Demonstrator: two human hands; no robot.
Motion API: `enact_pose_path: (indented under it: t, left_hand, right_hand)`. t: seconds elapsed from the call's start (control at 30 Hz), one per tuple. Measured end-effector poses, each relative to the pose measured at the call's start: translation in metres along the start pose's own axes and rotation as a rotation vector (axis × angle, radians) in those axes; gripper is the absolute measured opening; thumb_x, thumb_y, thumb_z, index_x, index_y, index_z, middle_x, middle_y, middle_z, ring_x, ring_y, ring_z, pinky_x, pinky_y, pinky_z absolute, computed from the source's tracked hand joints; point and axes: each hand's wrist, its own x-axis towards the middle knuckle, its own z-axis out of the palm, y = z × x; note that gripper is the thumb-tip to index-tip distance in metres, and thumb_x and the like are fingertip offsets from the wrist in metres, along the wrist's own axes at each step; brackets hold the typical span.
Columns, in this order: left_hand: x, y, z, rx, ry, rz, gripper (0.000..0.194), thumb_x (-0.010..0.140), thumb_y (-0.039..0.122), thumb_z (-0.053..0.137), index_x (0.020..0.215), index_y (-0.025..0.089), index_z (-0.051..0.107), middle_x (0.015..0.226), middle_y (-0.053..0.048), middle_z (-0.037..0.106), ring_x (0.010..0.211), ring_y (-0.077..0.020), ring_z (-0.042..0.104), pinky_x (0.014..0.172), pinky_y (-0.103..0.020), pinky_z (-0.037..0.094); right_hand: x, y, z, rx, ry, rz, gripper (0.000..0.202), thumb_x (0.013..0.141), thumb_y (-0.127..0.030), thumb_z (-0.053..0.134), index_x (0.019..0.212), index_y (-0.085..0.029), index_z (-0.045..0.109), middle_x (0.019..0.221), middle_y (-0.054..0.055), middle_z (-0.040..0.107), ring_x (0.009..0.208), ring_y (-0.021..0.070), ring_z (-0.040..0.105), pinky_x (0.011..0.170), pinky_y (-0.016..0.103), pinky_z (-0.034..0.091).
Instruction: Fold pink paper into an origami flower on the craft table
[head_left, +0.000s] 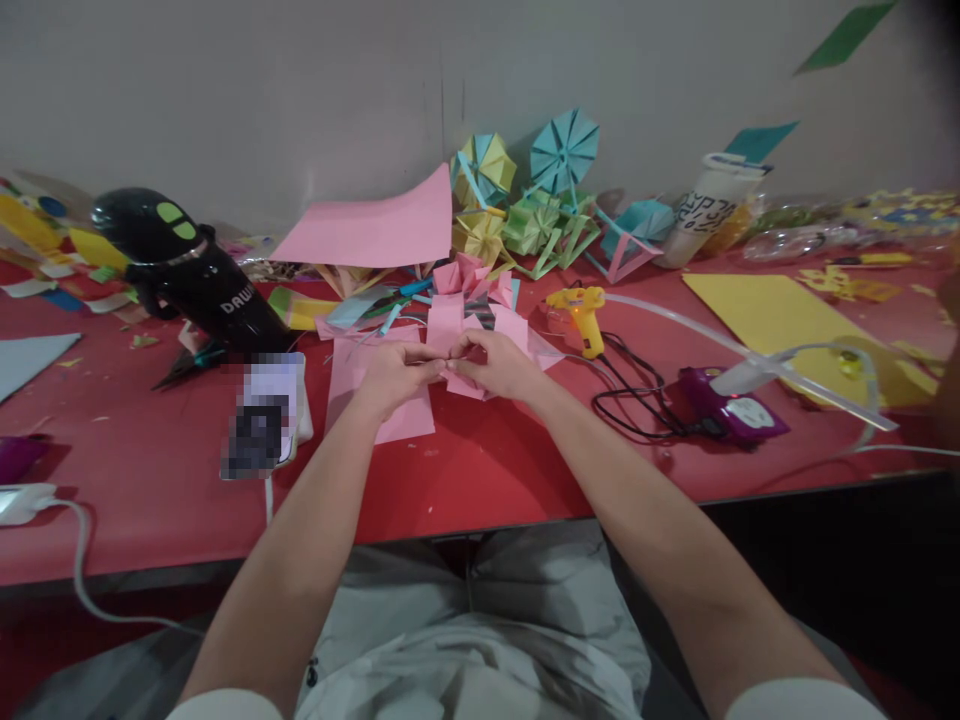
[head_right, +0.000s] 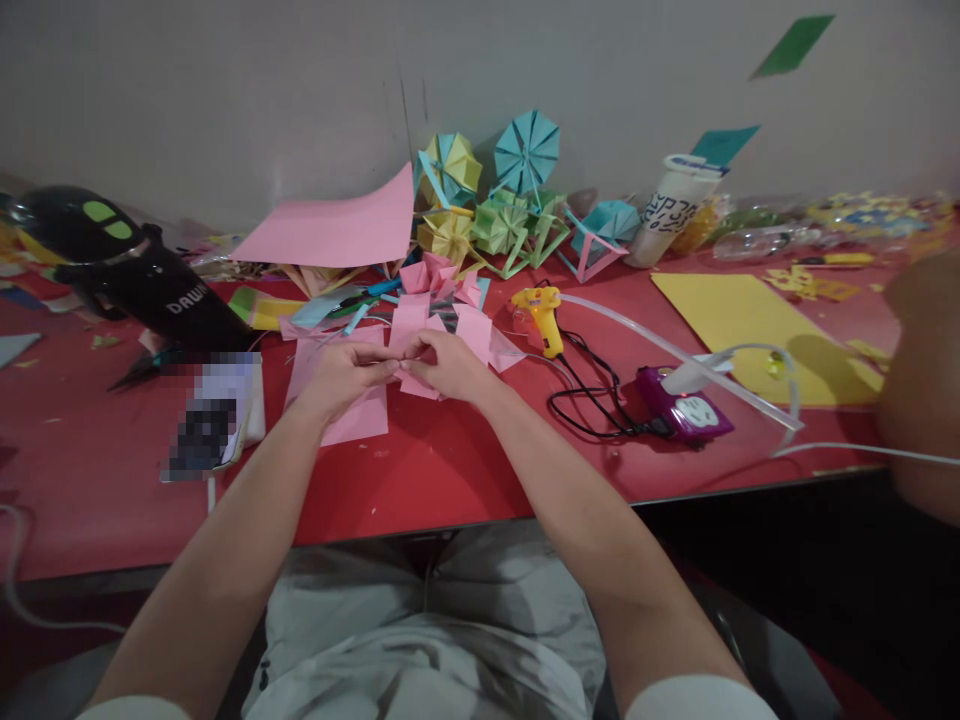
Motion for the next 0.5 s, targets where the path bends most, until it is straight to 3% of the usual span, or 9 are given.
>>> enact_pose_path:
  t: [0.17, 0.3, 0.37, 0.5]
  left_hand:
    - [0.0025, -0.0013, -0.0033, 0.022, -0.005, 0.06, 0.017, 0.062, 0.019, 0.079, 0.077, 0.015, 0.075, 0.072, -0.003, 0.07, 0.067, -0.0149, 0.066, 0.077, -0.037, 0.058]
    - [0.0041, -0.0024, -0.0053, 0.021, 0.058, 0.093, 0.018, 0.058, 0.019, 0.079, 0.074, 0.015, 0.072, 0.072, -0.002, 0.068, 0.07, -0.0154, 0.065, 0.075, -0.037, 0.059]
    - [0.0046, -0.0024, -0.0059, 0.039, 0.087, 0.098, 0.017, 0.059, 0.018, 0.077, 0.074, 0.016, 0.071, 0.071, -0.002, 0.068, 0.071, -0.0157, 0.065, 0.074, -0.035, 0.058]
    - [0.0072, -0.0052, -0.0083, 0.092, 0.118, 0.119, 0.013, 0.061, 0.016, 0.073, 0.074, 0.016, 0.071, 0.072, -0.002, 0.068, 0.071, -0.0156, 0.065, 0.073, -0.033, 0.057]
  right_hand:
    - [0.0039, 0.005, -0.0032, 0.131, 0.059, 0.01, 0.03, 0.071, -0.034, 0.073, 0.092, -0.018, 0.058, 0.094, 0.006, 0.065, 0.082, 0.0168, 0.06, 0.076, 0.034, 0.051]
    - [0.0038, 0.0078, -0.0073, 0.213, 0.05, 0.169, 0.045, 0.068, -0.038, 0.077, 0.103, -0.016, 0.06, 0.074, 0.001, 0.061, 0.066, 0.0139, 0.058, 0.06, 0.03, 0.05]
    - [0.004, 0.0092, -0.0087, 0.242, 0.068, 0.215, 0.04, 0.066, -0.037, 0.078, 0.097, -0.016, 0.063, 0.07, 0.0, 0.06, 0.063, 0.013, 0.058, 0.058, 0.028, 0.05]
    - [0.0058, 0.01, -0.0098, 0.282, 0.134, 0.252, 0.025, 0.069, -0.033, 0.076, 0.084, -0.015, 0.067, 0.08, 0.005, 0.068, 0.072, 0.0151, 0.064, 0.065, 0.029, 0.054]
